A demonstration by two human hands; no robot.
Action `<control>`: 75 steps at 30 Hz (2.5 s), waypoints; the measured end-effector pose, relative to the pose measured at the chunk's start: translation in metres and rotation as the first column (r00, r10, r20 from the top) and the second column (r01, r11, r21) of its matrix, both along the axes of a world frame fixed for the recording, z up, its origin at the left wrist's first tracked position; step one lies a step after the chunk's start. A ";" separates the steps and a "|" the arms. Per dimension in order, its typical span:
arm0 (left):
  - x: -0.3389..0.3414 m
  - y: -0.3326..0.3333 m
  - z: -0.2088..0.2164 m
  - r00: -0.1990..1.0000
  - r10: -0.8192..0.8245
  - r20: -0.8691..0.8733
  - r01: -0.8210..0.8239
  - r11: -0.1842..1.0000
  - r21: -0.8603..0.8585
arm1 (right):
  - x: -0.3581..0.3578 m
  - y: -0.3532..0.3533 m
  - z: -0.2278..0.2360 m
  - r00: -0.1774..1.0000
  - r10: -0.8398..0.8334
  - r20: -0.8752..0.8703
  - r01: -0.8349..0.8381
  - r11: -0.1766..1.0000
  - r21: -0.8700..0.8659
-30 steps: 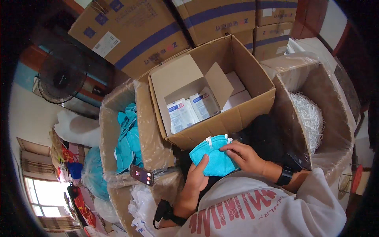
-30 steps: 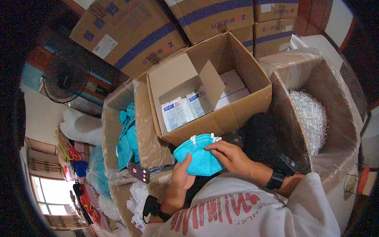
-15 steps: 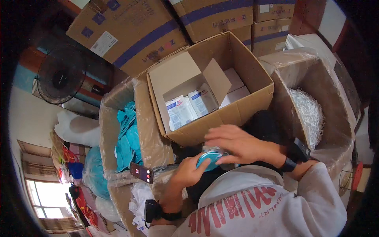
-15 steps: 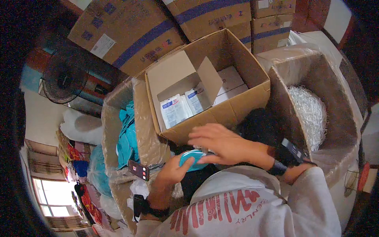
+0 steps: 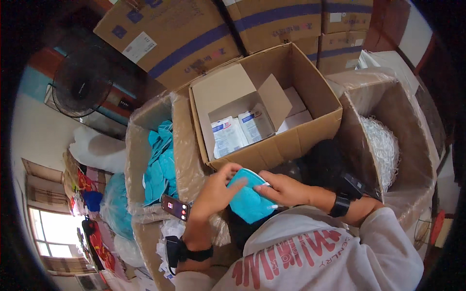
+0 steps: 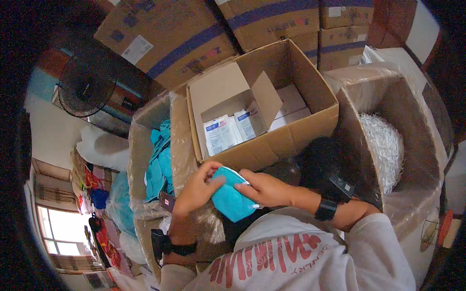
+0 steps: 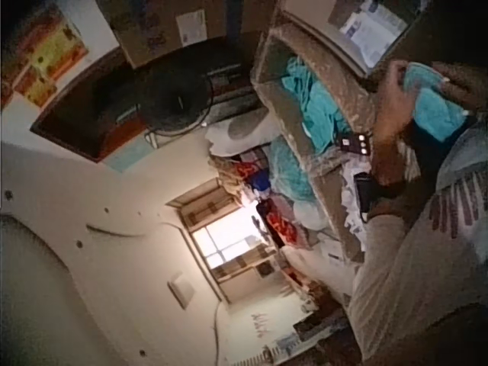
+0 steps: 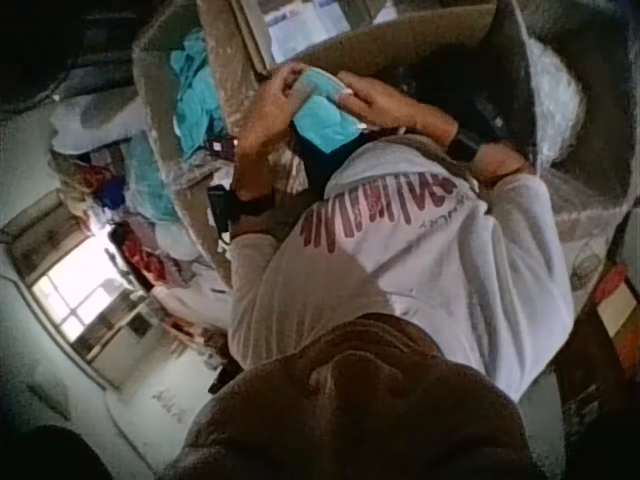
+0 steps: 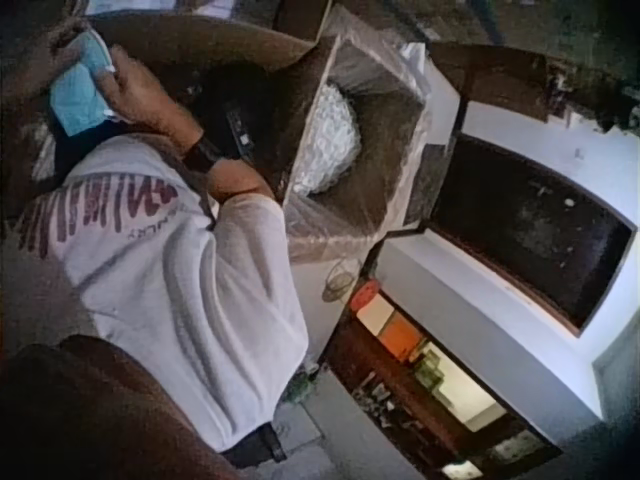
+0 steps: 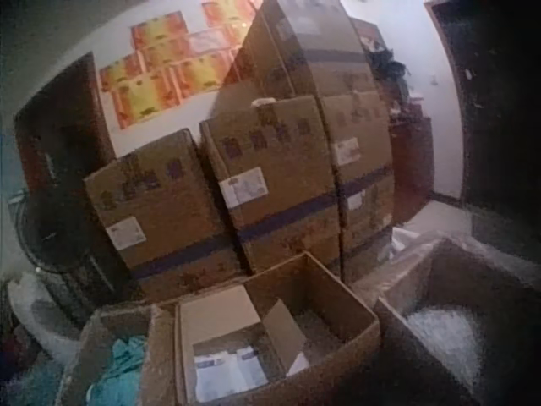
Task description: Unpacking teal face masks from individual plastic wrappers and placing them into a sorting bin.
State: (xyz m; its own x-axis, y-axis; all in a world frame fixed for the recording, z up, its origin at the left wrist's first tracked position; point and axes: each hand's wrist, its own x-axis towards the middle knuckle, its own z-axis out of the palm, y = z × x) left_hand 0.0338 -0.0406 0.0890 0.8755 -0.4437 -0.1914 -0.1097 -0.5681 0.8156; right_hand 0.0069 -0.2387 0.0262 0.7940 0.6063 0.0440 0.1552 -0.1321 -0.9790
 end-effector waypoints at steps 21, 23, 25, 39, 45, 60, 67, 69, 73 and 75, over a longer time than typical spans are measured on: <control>0.006 0.034 -0.032 0.980 0.171 0.101 -0.168 0.985 -0.039 | 0.018 -0.073 0.011 0.791 0.291 -0.538 -0.314 0.948 0.051; -0.009 0.019 -0.025 0.979 0.008 -0.201 0.020 0.991 0.136 | 0.021 -0.064 0.012 0.851 0.210 -0.481 -0.223 0.974 0.031; -0.034 -0.004 -0.030 0.891 -0.308 -0.333 0.356 0.930 0.091 | 0.022 -0.054 0.008 0.892 0.174 -0.416 -0.171 0.984 0.045; -0.055 -0.002 -0.028 0.847 -0.511 -0.146 0.529 0.837 0.139 | -0.029 -0.012 0.020 0.851 0.521 -0.065 -0.503 0.774 -0.384; -0.097 -0.008 -0.048 0.799 -0.590 -0.111 0.593 0.805 -0.016 | -0.036 -0.043 0.044 0.648 0.724 -0.237 -0.760 0.594 -0.265; -0.106 -0.018 -0.060 0.631 -0.762 0.142 0.774 0.630 -0.061 | -0.056 -0.122 0.093 0.564 0.569 -0.599 -0.788 0.588 -0.182; -0.125 0.017 -0.072 0.705 -0.606 -0.369 0.690 0.707 0.156 | -0.052 -0.239 0.073 0.695 0.143 -0.704 -0.617 0.622 -0.482; -0.100 0.004 -0.049 0.884 -0.360 -0.298 0.386 0.922 0.029 | -0.043 -0.217 0.093 0.657 -0.003 -0.754 -0.501 0.745 -0.440; -0.020 -0.009 -0.024 0.950 0.264 -0.165 -0.308 0.873 -0.377 | -0.022 -0.155 0.064 0.668 -0.034 -0.743 -0.072 0.991 -0.110; 0.012 -0.018 -0.015 0.877 0.295 -0.380 -0.478 0.627 -0.616 | -0.002 -0.130 0.029 0.733 0.020 -0.680 0.118 0.981 0.155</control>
State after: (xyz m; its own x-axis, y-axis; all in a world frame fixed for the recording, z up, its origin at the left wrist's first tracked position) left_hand 0.0456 -0.0582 0.0740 0.9687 -0.1578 -0.1915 0.2212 0.1998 0.9545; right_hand 0.0051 -0.3684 0.0550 0.6827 0.6017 -0.4146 -0.5582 0.0634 -0.8273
